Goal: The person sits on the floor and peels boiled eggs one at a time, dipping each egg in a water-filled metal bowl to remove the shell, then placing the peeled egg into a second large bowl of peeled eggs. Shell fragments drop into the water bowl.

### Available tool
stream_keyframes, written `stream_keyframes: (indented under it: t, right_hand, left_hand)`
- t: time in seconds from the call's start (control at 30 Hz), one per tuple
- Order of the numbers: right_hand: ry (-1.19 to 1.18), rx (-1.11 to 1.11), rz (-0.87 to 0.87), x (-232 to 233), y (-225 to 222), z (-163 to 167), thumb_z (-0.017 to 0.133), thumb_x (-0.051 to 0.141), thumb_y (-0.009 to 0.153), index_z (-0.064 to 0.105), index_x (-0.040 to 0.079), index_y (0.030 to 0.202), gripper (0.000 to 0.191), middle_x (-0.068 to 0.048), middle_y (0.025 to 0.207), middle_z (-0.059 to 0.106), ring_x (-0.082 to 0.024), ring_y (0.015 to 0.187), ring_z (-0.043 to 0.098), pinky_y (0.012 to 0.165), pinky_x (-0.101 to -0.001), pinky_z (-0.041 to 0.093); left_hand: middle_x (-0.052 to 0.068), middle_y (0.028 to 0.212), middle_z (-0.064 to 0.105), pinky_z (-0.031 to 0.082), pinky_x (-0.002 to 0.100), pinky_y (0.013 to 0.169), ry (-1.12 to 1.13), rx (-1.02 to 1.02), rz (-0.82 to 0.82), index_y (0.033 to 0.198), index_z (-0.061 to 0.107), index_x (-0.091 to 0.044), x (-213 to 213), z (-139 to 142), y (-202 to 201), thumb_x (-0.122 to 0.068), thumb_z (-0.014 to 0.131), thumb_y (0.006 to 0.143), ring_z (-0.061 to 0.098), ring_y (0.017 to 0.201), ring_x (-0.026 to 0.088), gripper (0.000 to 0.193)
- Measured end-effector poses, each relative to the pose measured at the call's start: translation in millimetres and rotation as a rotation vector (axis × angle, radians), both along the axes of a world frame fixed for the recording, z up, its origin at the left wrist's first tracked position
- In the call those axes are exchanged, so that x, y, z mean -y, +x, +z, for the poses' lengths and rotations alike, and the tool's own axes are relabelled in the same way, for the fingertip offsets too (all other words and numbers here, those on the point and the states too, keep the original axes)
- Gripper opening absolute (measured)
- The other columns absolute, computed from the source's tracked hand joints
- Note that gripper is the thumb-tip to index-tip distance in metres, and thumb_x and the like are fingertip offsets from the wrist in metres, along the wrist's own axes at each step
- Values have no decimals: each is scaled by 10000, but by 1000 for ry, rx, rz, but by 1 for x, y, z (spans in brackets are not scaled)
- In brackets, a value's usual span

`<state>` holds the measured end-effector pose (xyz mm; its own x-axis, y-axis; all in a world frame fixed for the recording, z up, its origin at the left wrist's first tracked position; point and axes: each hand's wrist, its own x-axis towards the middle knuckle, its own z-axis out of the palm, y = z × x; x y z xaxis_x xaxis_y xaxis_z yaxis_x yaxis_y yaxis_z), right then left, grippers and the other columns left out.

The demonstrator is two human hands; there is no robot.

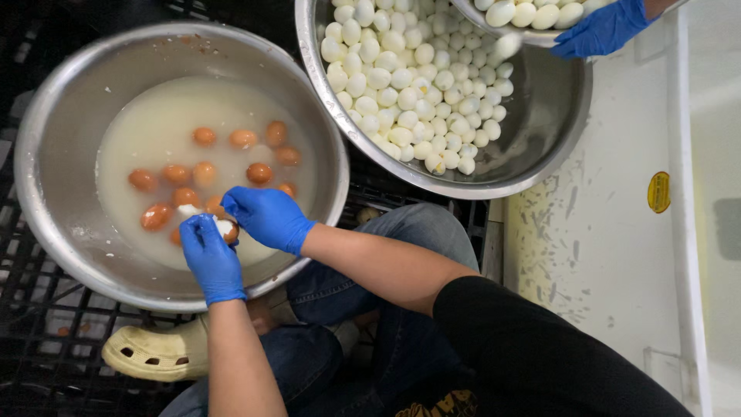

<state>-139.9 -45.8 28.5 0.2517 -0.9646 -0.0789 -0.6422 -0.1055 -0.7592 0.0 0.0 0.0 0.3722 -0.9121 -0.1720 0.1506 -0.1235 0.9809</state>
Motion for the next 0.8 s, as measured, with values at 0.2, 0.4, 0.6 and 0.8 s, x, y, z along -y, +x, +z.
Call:
stream_keyframes:
  t: [0.2,0.4,0.6,0.8]
  right_hand:
    - [38,55,117,-5,-3,77,621,533,908,641,143,1270,532,-129,1073,719,-316,931,717,792,-412,564]
    - [-67,94,75,-2,-5,69,529,449,1029,720,166,1135,358,-116,1050,747,-328,968,717,808,-415,561]
    - [-91,214,-28,5,-10,38,609,281,999,717,129,1118,221,-135,1024,750,-321,959,738,831,-401,574]
    - [320,694,108,12,-16,35,582,242,1050,730,73,1166,253,-20,884,666,-87,793,596,699,-289,518]
  left_hand:
    - [48,983,610,565,278,661,63,-291,72,1061,555,-58,8,14,0,-326,590,1136,629,843,133,280]
    - [42,979,612,654,323,602,-88,-66,-45,1070,580,-45,2,35,-5,-291,562,1116,644,846,124,251]
    - [52,863,658,519,298,480,11,-88,-12,1053,593,-60,4,27,-1,-293,539,1079,651,635,164,241]
    - [53,1056,684,564,301,808,-280,130,65,1133,680,-25,10,-4,-7,-265,523,1202,638,943,121,295]
